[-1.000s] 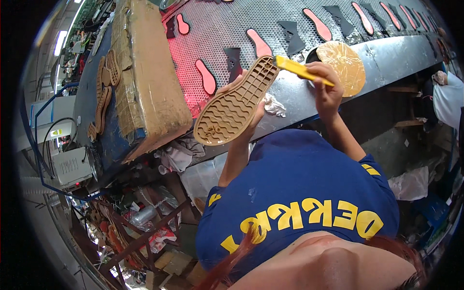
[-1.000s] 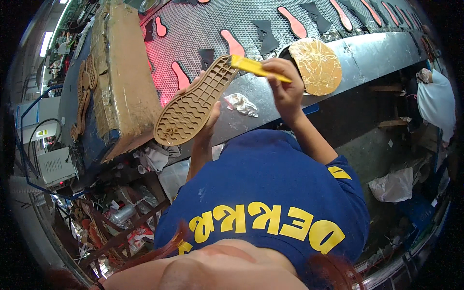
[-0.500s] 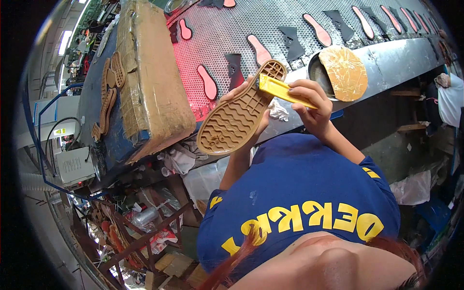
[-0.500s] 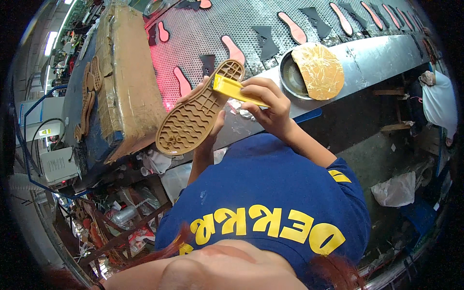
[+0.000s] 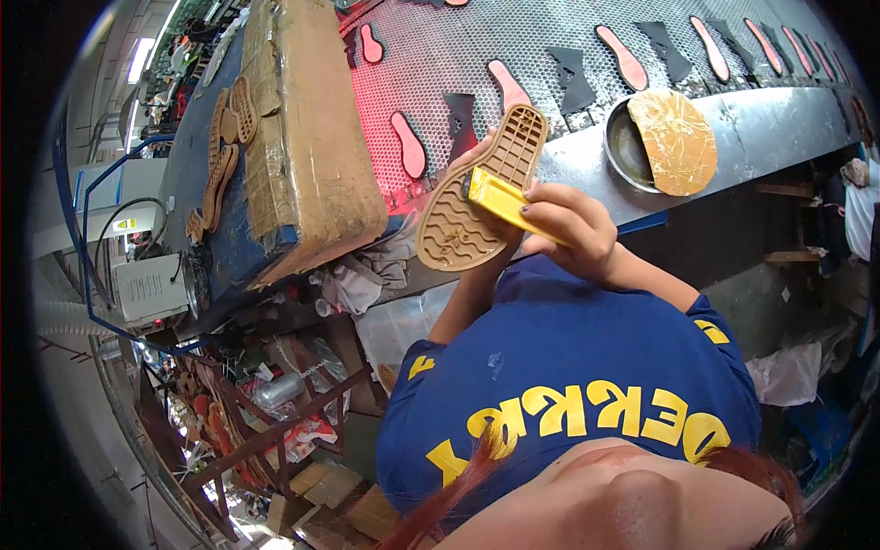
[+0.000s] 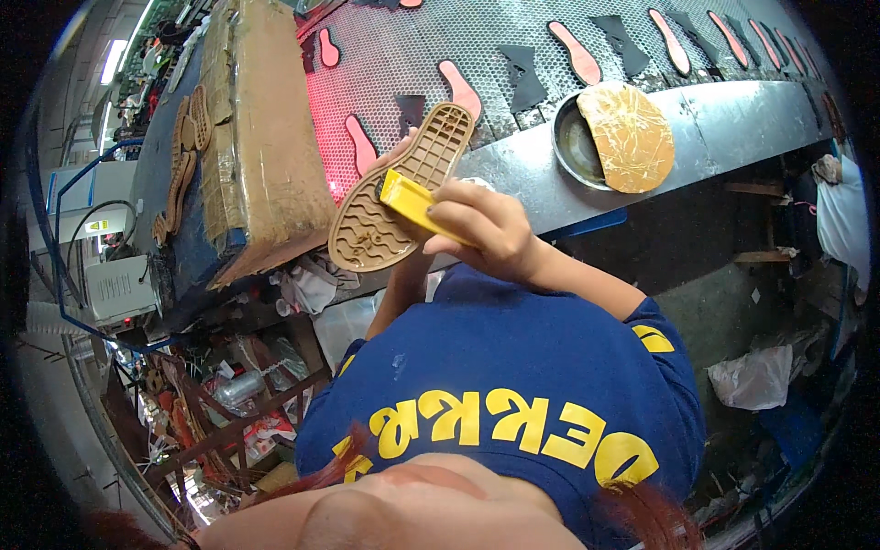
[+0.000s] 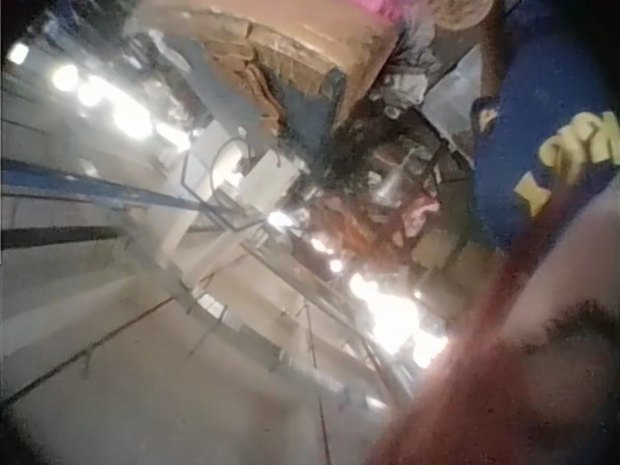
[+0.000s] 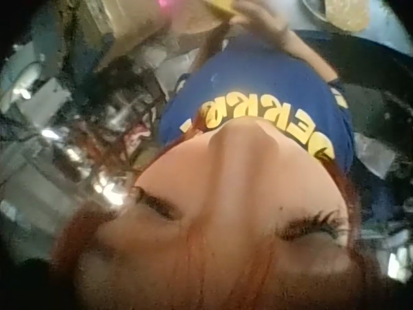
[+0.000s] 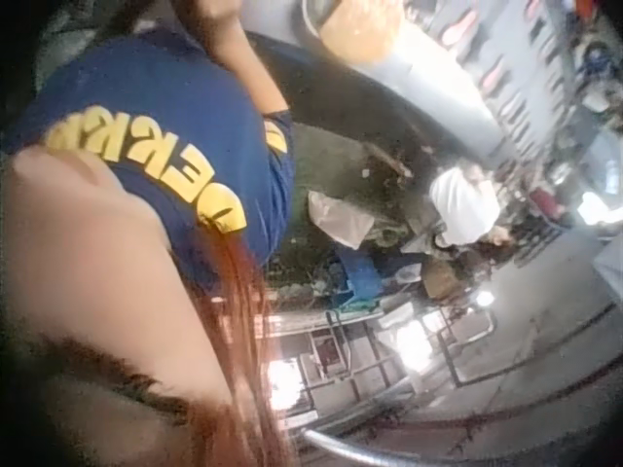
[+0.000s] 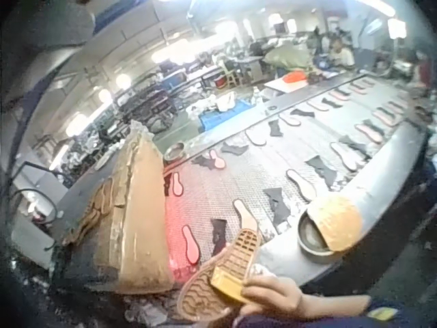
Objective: The person repeatedly applies a yellow adhesive to the textured bottom of shoe soles using a yellow plastic spreader. They dip the spreader into a metal container, spread the adhesive across the sole, and place the treated sole onto a perforated metal conveyor belt. The process is repeated for multiple soles throughout the clip.
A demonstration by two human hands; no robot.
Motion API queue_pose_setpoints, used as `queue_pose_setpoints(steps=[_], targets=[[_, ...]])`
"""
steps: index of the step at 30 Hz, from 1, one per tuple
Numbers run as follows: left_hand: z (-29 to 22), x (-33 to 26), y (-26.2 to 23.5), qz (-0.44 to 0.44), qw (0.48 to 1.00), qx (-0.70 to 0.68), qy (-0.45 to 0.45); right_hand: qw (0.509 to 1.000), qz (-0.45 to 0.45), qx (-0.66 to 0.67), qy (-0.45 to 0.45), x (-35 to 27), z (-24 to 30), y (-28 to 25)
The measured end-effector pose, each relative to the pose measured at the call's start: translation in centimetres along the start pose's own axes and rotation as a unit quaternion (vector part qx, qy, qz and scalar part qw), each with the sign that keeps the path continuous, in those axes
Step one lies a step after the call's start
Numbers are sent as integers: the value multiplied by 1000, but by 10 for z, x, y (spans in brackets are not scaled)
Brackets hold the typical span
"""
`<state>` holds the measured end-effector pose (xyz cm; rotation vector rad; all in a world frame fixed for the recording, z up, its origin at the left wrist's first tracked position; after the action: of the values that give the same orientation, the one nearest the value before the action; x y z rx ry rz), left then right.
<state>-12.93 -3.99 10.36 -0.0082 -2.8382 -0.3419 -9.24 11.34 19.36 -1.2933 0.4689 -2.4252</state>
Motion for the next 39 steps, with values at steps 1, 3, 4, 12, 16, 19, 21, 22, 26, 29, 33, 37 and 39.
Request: queue_pose_setpoints(steps=[1, 3, 4, 12, 16, 19, 21, 22, 26, 29, 33, 37, 39], targets=[[-3, 2, 0, 3, 1000, 30, 8, 1000, -4, -7, 8, -1, -4, -1], [-38, 0, 24, 39, 969, 207, 131, 999, -22, -25, 31, -4, -12, -4], [-34, -1, 19, 47, 969, 208, 121, 998, -26, -25, 48, -5, -17, -4], [9, -2, 7, 32, 998, -53, -29, 1000, -12, -8, -2, 4, 9, 5], [18, -5, 14, 63, 998, 26, 6, 999, 19, 21, -39, 9, 23, 13], [25, -5, 19, 119, 993, -14, 2, 997, 35, 25, -58, 11, 27, 16], [28, -4, 21, 151, 988, -21, 5, 997, 45, 24, -63, 10, 27, 18], [29, -5, 22, 160, 987, -21, 7, 996, 52, 25, -66, 10, 27, 19], [31, -6, 23, 195, 980, -32, 4, 995, 65, 18, -77, 12, 26, 17], [29, -7, 23, 210, 977, -33, 3, 992, 97, 36, -76, 14, 21, 16], [28, -8, 25, 226, 974, -27, 5, 977, 176, 94, -74, 16, 11, 15], [28, -6, 29, 249, 968, 2, 22, 971, 207, 116, -29, 15, -4, 6], [26, -5, 30, 250, 968, 22, 8, 984, 134, 120, -6, 15, -17, -11]])
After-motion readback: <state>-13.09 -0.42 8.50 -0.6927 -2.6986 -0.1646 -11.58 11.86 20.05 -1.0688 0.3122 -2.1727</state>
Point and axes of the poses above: each hand's wrist, its own x-axis towards the middle knuckle, its own y-axis out of the palm, z = x × y, the point moved 9 cm from there along x, towards the middle knuckle, and after that the axes turned 14 degrees about z, right-handed, at the moved point
